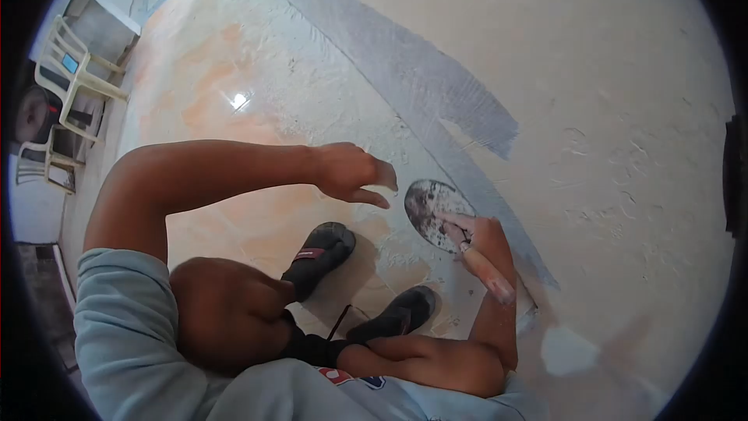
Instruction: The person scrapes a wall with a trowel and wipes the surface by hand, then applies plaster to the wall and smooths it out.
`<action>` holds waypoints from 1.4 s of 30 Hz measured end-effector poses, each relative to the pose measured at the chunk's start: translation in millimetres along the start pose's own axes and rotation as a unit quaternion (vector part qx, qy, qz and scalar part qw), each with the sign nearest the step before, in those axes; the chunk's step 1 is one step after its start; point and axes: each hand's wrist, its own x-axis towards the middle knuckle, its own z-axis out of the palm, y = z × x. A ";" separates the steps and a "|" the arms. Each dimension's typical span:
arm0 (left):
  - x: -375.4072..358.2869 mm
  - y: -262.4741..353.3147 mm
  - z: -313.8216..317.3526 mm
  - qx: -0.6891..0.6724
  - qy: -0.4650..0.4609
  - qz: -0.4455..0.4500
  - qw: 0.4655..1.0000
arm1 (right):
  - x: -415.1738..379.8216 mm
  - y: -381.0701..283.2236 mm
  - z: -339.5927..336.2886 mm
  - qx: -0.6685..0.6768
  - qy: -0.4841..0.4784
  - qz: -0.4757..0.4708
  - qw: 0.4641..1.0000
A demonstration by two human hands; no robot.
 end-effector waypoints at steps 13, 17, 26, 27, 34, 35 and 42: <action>106.7 40.8 60.1 -0.911 0.086 -0.019 0.403 | 24.6 -66.8 9.8 -0.008 0.236 0.188 0.954; 122.7 39.5 60.6 -0.955 0.124 0.031 0.268 | 27.2 -89.7 -8.4 -0.071 0.119 0.284 0.949; 134.2 38.6 75.0 -0.929 0.200 0.051 0.306 | 23.4 -77.2 15.4 -0.167 0.134 0.211 0.954; 134.6 41.2 74.8 -0.923 0.224 0.064 0.306 | 25.7 -82.6 14.0 -0.216 0.119 0.217 0.945; 138.4 49.1 68.6 -0.907 0.293 0.019 0.302 | 35.5 -72.2 21.3 -0.326 0.149 0.144 0.922; 139.0 49.6 69.7 -0.907 0.297 0.014 0.298 | 34.2 -70.1 23.9 -0.321 0.146 0.147 0.924; 132.1 47.3 60.4 -0.903 0.239 -0.012 0.357 | 34.8 -70.7 22.5 -0.338 0.151 0.171 0.913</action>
